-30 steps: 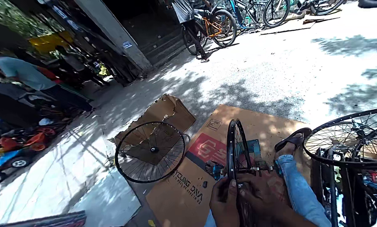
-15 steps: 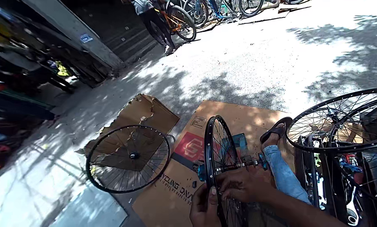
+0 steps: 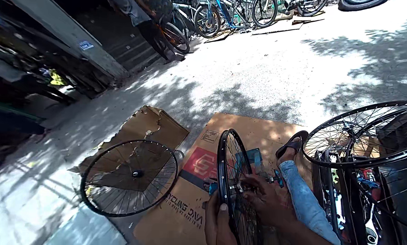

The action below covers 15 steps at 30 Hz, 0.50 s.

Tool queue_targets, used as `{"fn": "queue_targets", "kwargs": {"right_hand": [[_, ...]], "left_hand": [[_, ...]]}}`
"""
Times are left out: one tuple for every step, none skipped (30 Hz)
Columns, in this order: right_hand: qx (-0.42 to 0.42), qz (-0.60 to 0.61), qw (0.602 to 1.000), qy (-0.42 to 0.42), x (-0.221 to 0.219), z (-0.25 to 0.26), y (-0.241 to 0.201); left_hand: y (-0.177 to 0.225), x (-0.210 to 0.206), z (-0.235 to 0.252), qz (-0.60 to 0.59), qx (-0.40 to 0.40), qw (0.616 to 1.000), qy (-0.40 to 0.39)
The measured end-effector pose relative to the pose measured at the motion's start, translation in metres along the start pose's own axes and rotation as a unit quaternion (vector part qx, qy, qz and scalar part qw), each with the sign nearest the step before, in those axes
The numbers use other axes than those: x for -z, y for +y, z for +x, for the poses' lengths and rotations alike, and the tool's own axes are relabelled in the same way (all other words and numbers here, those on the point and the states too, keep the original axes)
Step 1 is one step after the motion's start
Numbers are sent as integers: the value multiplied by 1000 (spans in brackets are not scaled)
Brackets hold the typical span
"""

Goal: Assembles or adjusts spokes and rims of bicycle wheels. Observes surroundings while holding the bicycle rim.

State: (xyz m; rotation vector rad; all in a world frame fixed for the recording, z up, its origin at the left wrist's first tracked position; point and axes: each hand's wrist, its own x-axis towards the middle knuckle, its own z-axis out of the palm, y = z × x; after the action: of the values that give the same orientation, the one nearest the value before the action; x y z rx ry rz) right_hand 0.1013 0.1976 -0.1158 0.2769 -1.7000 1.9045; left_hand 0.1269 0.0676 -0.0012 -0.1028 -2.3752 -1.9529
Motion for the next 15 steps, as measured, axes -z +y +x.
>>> {"fn": "queue_targets", "kwargs": {"right_hand": [[-5,-16,1000,-1,-6,-1,4],[2,-21,1000,-4,-12,-1,10],[10,-13,1000,-3,-19,-2,17],[19,2,1000,-7,-24,-2,22],[27,26,999,-17,-27,-2,26],[34,55,998,-28,-28,-3,29],[37,77,996,-37,-28,-4,31],[36,90,994,-43,-27,-6,32],[30,95,994,-46,-24,-6,32],[19,99,993,-56,-21,-8,30],[11,103,992,-77,-17,-10,29],[7,108,989,-101,-13,-10,28],[6,106,987,-120,-10,-11,28],[7,107,986,-132,-8,-12,28],[6,112,984,-135,-9,-10,27]], "left_hand": [[4,-6,2,21,12,1000,5],[7,-11,4,35,21,999,14],[6,-14,6,41,30,998,29],[4,-13,9,41,42,997,47],[1,-10,11,35,53,996,60],[-1,-7,12,26,60,996,62],[-2,-5,12,13,63,996,62],[-3,-5,10,-3,63,996,59],[-3,-6,9,-24,66,996,59],[-2,-7,8,-46,72,994,60],[-1,-8,6,-66,81,992,66],[0,-9,6,-79,90,990,75],[0,-8,5,-85,95,989,79],[-2,-7,5,-88,94,989,78],[-4,-7,5,-89,88,989,78]]}}
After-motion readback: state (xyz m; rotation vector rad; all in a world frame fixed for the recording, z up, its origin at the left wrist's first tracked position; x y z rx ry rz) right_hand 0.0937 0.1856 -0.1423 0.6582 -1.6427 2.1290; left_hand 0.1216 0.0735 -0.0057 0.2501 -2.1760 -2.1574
